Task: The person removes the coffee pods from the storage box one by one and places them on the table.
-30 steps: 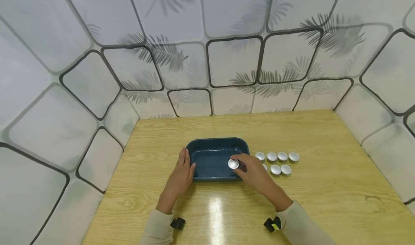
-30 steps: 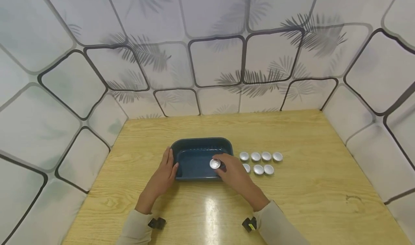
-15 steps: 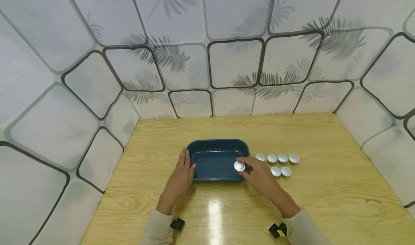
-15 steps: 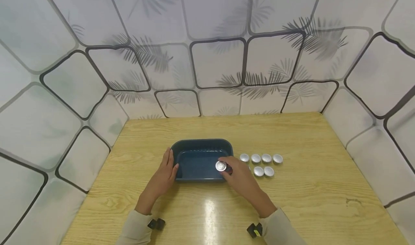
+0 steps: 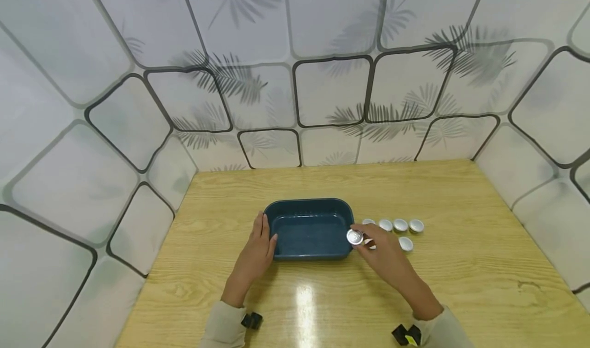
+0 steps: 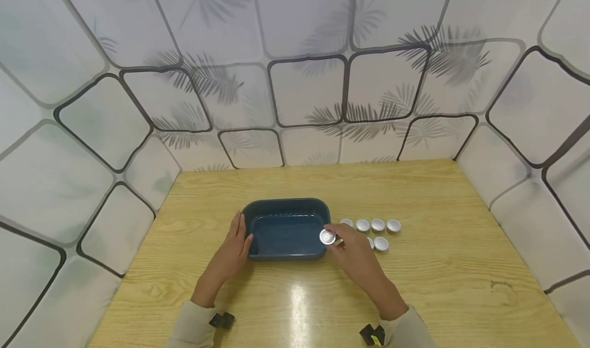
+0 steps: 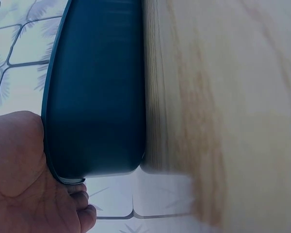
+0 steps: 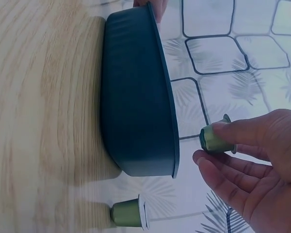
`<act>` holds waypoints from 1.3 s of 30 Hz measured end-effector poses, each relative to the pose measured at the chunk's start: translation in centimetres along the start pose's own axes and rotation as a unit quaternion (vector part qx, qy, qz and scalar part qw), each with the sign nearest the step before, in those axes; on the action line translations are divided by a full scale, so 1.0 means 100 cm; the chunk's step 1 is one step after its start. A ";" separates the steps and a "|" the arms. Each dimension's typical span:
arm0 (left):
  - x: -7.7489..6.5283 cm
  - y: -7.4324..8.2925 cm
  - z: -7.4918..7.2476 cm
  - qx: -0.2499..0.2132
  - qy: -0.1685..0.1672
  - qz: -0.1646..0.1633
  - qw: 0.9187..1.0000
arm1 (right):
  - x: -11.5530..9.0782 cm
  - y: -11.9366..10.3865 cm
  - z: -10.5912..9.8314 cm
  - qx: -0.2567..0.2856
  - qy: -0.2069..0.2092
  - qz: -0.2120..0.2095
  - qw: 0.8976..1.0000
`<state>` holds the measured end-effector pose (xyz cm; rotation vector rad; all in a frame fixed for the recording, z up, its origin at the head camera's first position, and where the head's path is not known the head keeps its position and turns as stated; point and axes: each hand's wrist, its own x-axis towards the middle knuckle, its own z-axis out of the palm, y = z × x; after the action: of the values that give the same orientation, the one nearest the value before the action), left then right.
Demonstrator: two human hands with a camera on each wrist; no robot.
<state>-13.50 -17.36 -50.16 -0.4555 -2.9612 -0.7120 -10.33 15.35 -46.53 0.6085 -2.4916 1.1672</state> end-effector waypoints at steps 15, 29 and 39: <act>-0.002 0.001 0.000 -0.005 -0.003 -0.001 1.000 | -0.016 0.006 -0.030 -0.055 0.035 0.037 0.997; 0.001 0.001 -0.001 -0.010 -0.008 -0.004 1.000 | -0.025 0.020 -0.058 -0.105 0.052 0.045 0.992; 0.001 0.000 0.000 -0.011 -0.011 -0.004 1.000 | -0.031 0.035 -0.071 -0.120 0.052 0.089 0.987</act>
<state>-13.56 -17.36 -50.16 -0.4565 -2.9810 -0.7464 -8.67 23.69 -45.82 0.2594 -2.5849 0.9085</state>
